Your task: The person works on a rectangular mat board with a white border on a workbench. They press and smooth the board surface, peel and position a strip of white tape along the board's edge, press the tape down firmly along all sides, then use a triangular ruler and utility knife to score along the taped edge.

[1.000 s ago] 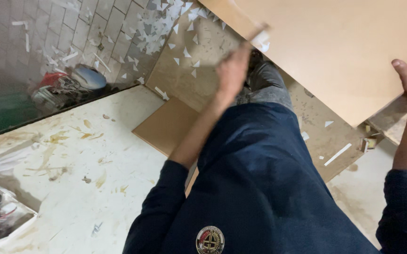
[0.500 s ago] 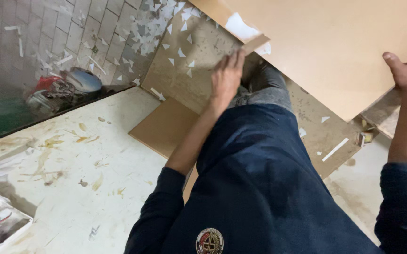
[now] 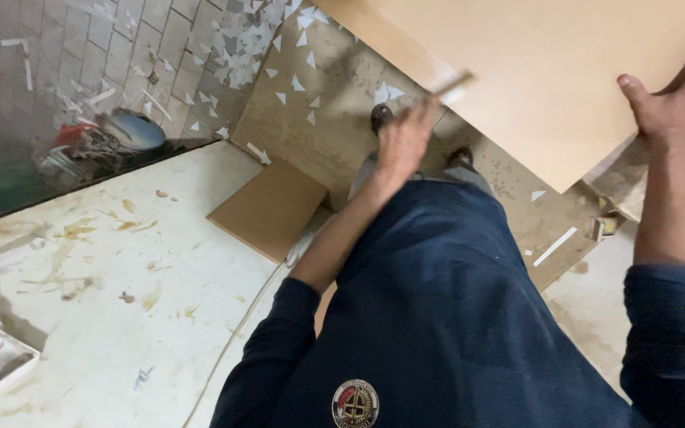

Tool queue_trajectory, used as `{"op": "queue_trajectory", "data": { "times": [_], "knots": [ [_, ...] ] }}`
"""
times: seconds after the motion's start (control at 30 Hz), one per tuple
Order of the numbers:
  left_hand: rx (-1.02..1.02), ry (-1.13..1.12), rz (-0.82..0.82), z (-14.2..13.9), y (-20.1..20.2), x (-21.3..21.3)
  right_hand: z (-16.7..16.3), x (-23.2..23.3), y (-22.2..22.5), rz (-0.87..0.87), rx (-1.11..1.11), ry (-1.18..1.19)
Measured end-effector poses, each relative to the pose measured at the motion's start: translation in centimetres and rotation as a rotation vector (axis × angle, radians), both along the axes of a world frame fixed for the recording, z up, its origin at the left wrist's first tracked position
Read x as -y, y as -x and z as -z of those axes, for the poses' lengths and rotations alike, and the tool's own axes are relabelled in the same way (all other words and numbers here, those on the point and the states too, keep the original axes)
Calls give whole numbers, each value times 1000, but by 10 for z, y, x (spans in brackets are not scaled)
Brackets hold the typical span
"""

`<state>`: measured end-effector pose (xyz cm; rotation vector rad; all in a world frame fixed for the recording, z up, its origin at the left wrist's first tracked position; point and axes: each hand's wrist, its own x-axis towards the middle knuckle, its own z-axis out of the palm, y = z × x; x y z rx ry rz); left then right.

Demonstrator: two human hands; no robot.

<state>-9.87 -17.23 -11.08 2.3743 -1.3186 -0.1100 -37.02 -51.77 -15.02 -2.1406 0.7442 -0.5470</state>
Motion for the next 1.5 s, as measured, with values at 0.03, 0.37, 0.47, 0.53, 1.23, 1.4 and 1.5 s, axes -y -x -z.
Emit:
{"op": "queue_trajectory", "data": {
  "times": [0.03,0.37,0.47,0.53,1.23,1.4,1.5],
  "knots": [
    [-16,30,23,-2,7,1,0,1,2,9,-96,187],
    [369,186,-86,14,7,-4,-37,53,64,-232,-570,431],
    [141,18,-150,5,12,-2,-33,60,73,-278,-581,460],
    [125,-14,-240,0,-14,-1,-30,63,77,-282,-509,370],
    [250,44,-198,24,68,20,-6,69,106,-310,-312,360],
    [140,-8,-169,1,109,22,0,72,110,-301,-301,456],
    [-7,-185,-327,-4,72,19,1,73,111,-323,-293,455]
  ]
}}
